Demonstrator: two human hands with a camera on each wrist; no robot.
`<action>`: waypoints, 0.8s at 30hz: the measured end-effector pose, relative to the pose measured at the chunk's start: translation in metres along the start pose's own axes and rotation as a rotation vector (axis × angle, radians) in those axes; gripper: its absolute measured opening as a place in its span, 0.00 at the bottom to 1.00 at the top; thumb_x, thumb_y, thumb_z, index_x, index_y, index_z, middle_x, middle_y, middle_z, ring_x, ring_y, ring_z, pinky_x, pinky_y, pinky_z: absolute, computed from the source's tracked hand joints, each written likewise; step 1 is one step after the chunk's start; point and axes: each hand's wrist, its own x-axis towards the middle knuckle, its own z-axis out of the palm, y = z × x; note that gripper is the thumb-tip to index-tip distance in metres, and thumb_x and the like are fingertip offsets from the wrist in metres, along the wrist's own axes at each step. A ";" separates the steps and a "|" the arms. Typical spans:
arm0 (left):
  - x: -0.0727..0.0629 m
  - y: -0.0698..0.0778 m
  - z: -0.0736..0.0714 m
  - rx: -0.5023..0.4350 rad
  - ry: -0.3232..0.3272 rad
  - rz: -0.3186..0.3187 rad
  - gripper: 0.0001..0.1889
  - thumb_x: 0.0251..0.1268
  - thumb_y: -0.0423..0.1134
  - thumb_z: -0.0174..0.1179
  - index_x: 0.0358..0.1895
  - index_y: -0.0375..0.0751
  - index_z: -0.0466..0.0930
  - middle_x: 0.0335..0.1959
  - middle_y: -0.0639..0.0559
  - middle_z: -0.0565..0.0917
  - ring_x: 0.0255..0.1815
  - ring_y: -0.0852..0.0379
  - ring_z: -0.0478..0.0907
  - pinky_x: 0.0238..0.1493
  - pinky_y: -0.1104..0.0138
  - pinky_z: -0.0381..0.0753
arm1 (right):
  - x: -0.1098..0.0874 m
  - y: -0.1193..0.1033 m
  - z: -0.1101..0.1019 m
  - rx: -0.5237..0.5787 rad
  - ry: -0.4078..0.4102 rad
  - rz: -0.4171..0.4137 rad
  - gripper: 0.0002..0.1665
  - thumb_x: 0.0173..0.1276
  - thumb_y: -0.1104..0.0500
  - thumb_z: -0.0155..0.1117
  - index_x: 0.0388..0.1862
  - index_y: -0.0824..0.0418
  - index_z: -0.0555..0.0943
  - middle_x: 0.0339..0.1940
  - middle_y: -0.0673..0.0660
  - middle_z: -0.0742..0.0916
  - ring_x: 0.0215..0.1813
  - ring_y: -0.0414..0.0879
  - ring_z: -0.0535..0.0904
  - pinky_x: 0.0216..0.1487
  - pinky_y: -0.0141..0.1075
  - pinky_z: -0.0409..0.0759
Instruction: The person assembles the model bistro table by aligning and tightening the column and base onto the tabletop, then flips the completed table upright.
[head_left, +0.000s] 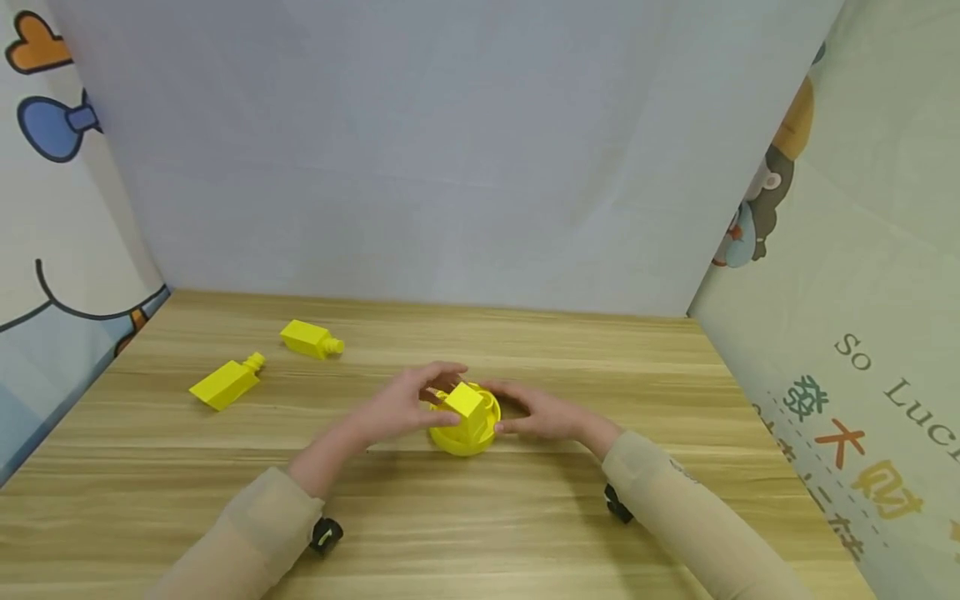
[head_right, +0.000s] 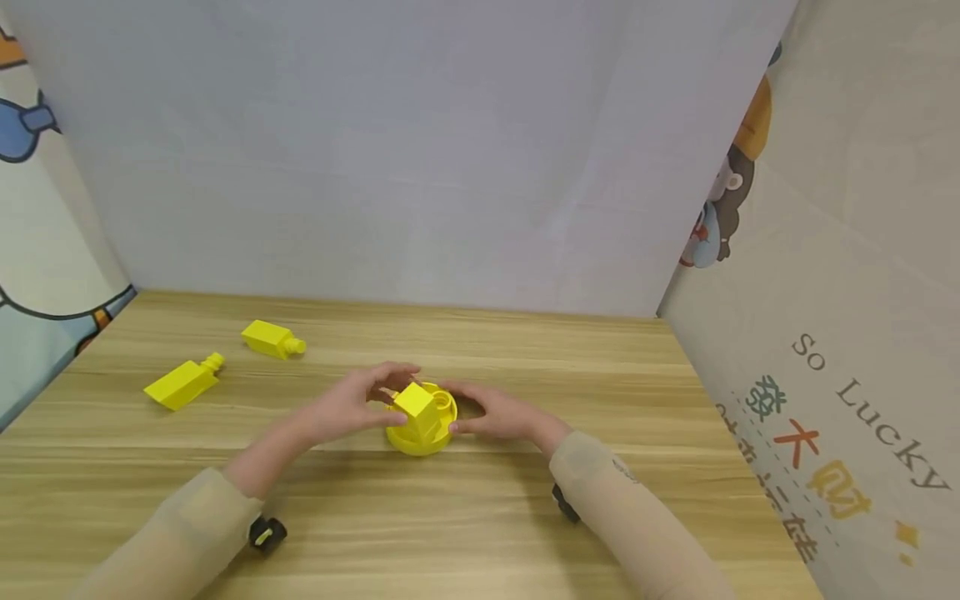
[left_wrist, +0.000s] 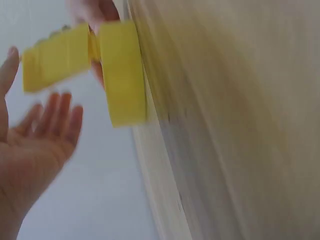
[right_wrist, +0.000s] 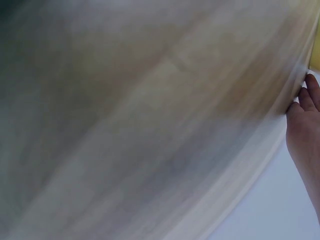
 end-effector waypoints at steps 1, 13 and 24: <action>-0.001 0.003 0.004 -0.007 0.039 -0.047 0.35 0.53 0.47 0.70 0.64 0.40 0.67 0.54 0.45 0.77 0.53 0.50 0.75 0.52 0.60 0.79 | 0.000 0.000 0.000 0.006 0.000 -0.005 0.40 0.67 0.48 0.61 0.74 0.51 0.57 0.73 0.53 0.65 0.73 0.49 0.59 0.71 0.48 0.58; 0.002 0.016 0.025 0.023 0.234 -0.146 0.22 0.48 0.43 0.73 0.45 0.42 0.75 0.39 0.53 0.79 0.37 0.58 0.75 0.39 0.68 0.79 | 0.001 0.001 0.001 0.042 -0.002 -0.036 0.39 0.68 0.51 0.60 0.74 0.52 0.56 0.73 0.52 0.65 0.72 0.47 0.59 0.71 0.45 0.59; 0.014 0.001 0.007 -0.004 -0.055 0.097 0.21 0.60 0.38 0.65 0.56 0.38 0.76 0.54 0.45 0.80 0.49 0.53 0.79 0.52 0.61 0.79 | -0.002 -0.003 0.000 0.024 0.015 0.030 0.41 0.67 0.47 0.60 0.74 0.55 0.56 0.74 0.54 0.64 0.74 0.49 0.57 0.72 0.48 0.55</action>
